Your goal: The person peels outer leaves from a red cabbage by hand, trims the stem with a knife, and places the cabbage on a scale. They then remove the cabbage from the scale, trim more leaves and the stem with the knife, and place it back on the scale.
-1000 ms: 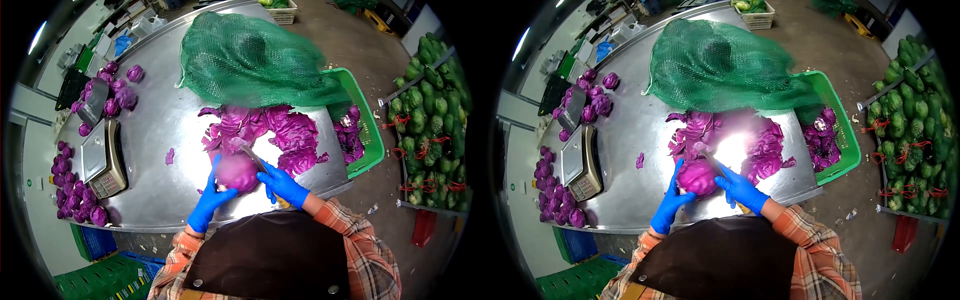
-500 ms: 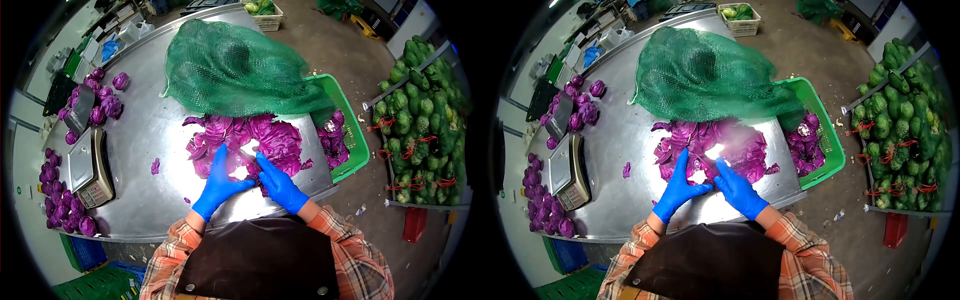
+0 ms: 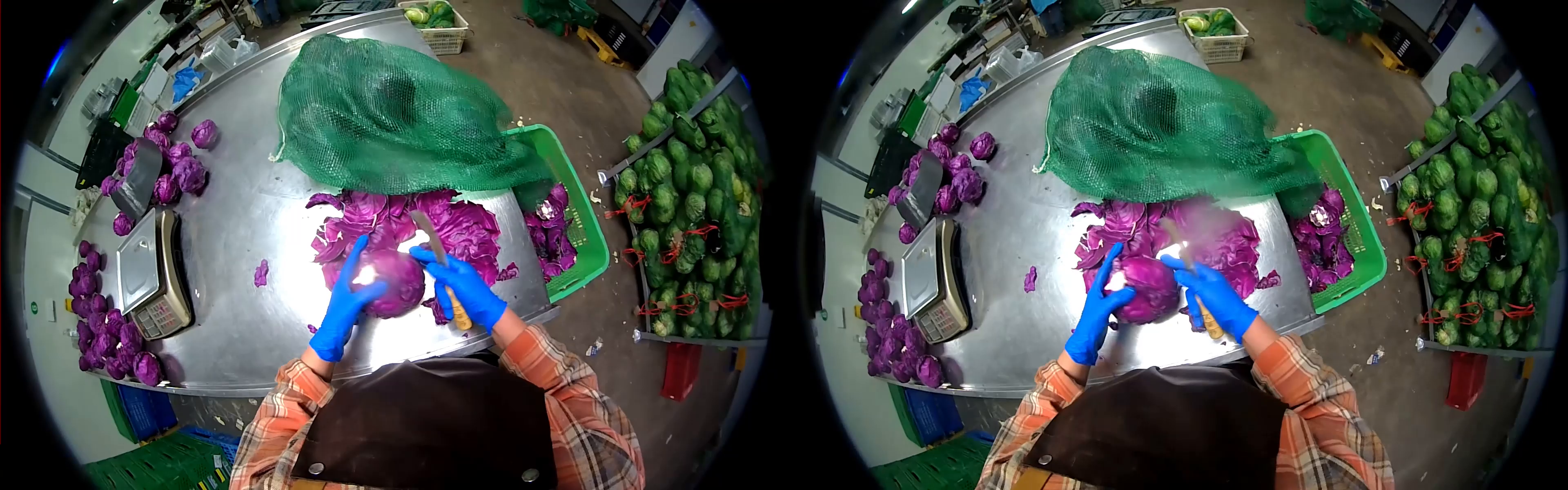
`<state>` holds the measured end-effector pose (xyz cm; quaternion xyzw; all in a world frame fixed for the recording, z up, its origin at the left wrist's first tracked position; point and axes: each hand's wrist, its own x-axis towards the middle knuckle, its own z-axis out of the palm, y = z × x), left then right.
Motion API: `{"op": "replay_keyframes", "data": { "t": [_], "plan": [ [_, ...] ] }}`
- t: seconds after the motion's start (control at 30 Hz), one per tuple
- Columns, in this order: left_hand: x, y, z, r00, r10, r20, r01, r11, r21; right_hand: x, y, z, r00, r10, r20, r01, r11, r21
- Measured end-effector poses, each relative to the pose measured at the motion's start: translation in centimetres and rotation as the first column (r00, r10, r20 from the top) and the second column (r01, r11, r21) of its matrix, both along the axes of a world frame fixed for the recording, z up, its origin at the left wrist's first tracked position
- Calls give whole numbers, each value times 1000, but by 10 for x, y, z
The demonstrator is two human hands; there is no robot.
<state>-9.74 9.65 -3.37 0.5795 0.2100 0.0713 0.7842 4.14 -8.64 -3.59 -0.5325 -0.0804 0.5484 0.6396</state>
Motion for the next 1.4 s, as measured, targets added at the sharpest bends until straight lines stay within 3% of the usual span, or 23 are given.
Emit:
{"op": "replay_keyframes", "data": {
  "t": [0.03,0.07,0.1,0.13,0.2,0.27,0.3,0.33,0.37,0.43,0.5,0.57,0.63,0.7,0.83,0.93,1.03,1.13,1.17,1.2,1.23,1.37,1.4],
  "plan": [
    [-7,1,2,999,30,-14,-33,969,-246,6,-1,-5,999,-1,-47,5,997,81],
    [-17,2,-15,990,88,-111,-136,807,-575,8,-1,-3,997,-35,-67,41,995,91],
    [-17,2,-16,993,107,-52,-101,524,-846,8,1,0,995,-62,-84,71,992,101],
    [-16,-2,-13,979,15,202,104,818,-566,4,7,-2,997,-23,74,24,1000,-20],
    [-16,-6,1,924,-72,376,269,823,-501,0,-4,-63,893,169,418,-120,983,-141],
    [-20,-8,14,951,-27,308,268,566,-780,15,-12,-85,891,33,452,53,983,-175],
    [-20,-10,16,968,34,249,227,302,-926,31,-17,-84,953,-148,266,214,947,-238],
    [-19,-12,19,985,82,151,151,13,-988,46,-17,-77,915,-262,308,338,913,-228],
    [-19,-15,28,992,16,128,115,330,-937,53,-20,-68,862,-315,398,414,890,-193],
    [-14,-17,32,987,-60,151,150,696,-702,48,-18,-33,860,-212,465,302,945,-126],
    [-15,-18,29,959,-120,256,240,823,-514,20,-9,9,818,-41,574,98,993,-69],
    [-15,-17,23,916,-198,348,307,906,-293,-2,6,30,797,-7,604,-32,998,53],
    [-16,-16,9,939,-88,333,264,805,-532,-15,16,32,787,-14,617,-75,990,119],
    [-20,-16,-10,992,113,62,34,233,-972,-19,19,31,851,0,525,-53,995,85],
    [-26,-19,-6,991,110,-71,-109,395,-912,-24,17,6,920,21,391,-14,1000,-20],
    [-28,-19,-11,984,106,-144,-175,430,-886,-25,13,-2,899,78,432,-41,995,-95],
    [-29,-18,-6,983,72,-168,-179,564,-806,-26,13,1,859,84,506,-37,994,-102],
    [-20,-32,8,945,245,-216,-307,892,-333,-25,16,3,815,14,579,-7,1000,-14],
    [-19,-36,-5,931,350,-99,-362,920,-148,-24,16,3,822,23,568,-24,1000,-6],
    [-19,-35,-8,953,299,-51,-285,940,186,-22,14,3,861,87,501,-82,996,-33],
    [-17,-35,-8,972,232,-22,-191,845,499,-22,11,2,890,151,431,-141,988,-57],
    [-3,-35,-6,993,107,41,-112,816,567,-12,2,-10,892,235,386,-151,960,-234],
    [-1,-33,-12,993,115,1,-91,777,623,-7,0,-3,802,274,531,-160,954,-252]
  ]
}}
